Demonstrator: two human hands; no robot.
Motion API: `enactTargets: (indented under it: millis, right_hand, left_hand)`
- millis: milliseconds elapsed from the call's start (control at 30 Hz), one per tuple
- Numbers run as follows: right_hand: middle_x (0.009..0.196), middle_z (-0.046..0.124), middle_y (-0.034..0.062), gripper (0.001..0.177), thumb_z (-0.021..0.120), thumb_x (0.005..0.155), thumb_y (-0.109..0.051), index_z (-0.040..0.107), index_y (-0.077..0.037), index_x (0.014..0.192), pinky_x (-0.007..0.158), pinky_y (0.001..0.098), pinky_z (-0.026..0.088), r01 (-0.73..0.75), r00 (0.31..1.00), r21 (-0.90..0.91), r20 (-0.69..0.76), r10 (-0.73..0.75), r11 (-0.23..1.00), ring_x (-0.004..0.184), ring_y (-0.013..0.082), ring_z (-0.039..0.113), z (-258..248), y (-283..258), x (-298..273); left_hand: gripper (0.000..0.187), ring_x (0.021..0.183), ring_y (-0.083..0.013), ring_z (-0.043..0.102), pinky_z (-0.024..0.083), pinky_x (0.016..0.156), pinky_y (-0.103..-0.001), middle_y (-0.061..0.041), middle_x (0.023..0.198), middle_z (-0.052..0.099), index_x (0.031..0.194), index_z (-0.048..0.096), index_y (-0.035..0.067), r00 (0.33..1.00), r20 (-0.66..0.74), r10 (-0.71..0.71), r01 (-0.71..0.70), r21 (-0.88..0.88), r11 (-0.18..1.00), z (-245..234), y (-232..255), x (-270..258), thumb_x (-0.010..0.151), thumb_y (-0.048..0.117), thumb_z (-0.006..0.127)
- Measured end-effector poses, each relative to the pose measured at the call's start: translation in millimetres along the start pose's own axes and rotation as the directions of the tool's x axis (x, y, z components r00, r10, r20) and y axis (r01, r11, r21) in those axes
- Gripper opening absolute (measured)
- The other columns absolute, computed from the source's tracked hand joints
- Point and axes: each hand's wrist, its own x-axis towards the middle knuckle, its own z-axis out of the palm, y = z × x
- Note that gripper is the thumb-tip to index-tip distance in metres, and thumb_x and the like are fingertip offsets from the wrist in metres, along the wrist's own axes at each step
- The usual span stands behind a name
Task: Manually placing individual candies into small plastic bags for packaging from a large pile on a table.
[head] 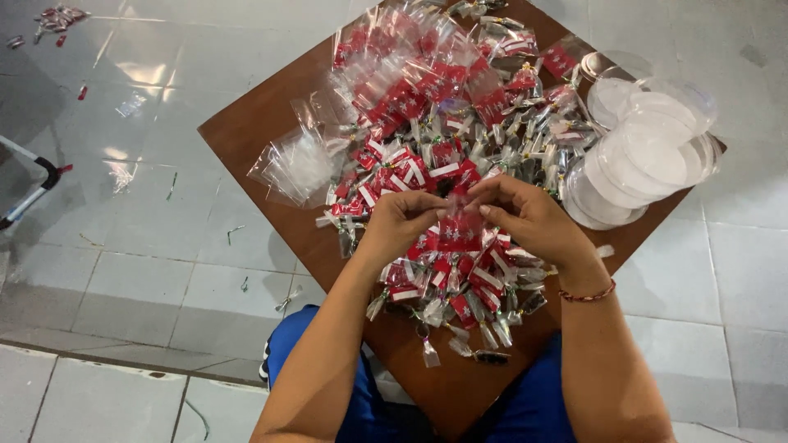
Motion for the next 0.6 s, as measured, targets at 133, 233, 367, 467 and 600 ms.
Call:
enactTargets:
  millis: [133,233,367,467,600]
  right_hand:
    - [0.128,0.065,0.0329,0.046,0.067,0.094,-0.015,0.060,0.003,0.136,0.098,0.0596,0.051,0.027,1.000,-0.182,-0.003,-0.028,0.983,0.117,0.0500,0.064,-16,-13,-29]
    - [0.130,0.065,0.0258,0.037,0.064,0.097,-0.008,0.060,0.002,0.132,0.104,0.0467,0.053,0.086,0.958,-0.162,-0.256,-0.126,0.983,0.119,0.0384,0.064,-36,5,-80]
    - [0.106,0.069,0.0125,0.011,0.065,0.116,-0.006,0.061,-0.007,0.126,0.088,0.0243,0.061,0.219,0.455,0.027,-0.887,-0.078,0.975,0.094,0.0158,0.068,-58,97,-162]
    - [0.123,0.063,0.0218,0.023,0.064,0.124,-0.005,0.053,0.006,0.141,0.092,0.0297,0.057,-0.099,0.280,-0.210,-0.944,-0.175,0.973,0.107,0.0244,0.067,-66,193,-249]
    - [0.134,0.050,0.0354,0.047,0.072,0.110,-0.002,0.048,0.017,0.145,0.092,0.0533,0.045,-0.571,0.253,-0.254,-0.959,-0.127,0.781,0.117,0.0452,0.053,-42,336,-400]
  left_hand:
    - [0.016,0.075,-0.0170,0.070,0.057,0.072,-0.031,-0.015,0.086,0.078,0.103,0.079,0.004,0.994,-0.104,0.021,-0.016,0.047,0.999,-9,-13,-2,0.087,0.007,0.077]
    - [0.011,0.070,-0.0136,0.069,0.058,0.066,-0.027,-0.011,0.085,0.078,0.101,0.077,0.006,0.975,-0.212,-0.062,0.075,0.053,0.996,-17,1,0,0.091,0.005,0.074]
    - [0.009,0.048,-0.0058,0.045,0.042,0.045,-0.023,-0.001,0.073,0.071,0.102,0.077,0.009,0.927,-0.370,-0.057,0.076,0.037,0.996,-21,20,-2,0.096,0.013,0.071]
    - [0.008,0.083,-0.0105,0.072,0.063,0.078,-0.027,-0.003,0.092,0.079,0.098,0.078,0.011,0.893,-0.447,-0.049,0.071,0.034,0.997,-21,25,1,0.092,0.015,0.073]
    - [0.009,0.082,-0.0110,0.069,0.060,0.077,-0.027,-0.004,0.092,0.077,0.100,0.077,0.010,0.900,-0.434,-0.038,0.053,0.022,0.998,-19,29,-1,0.094,0.014,0.071]
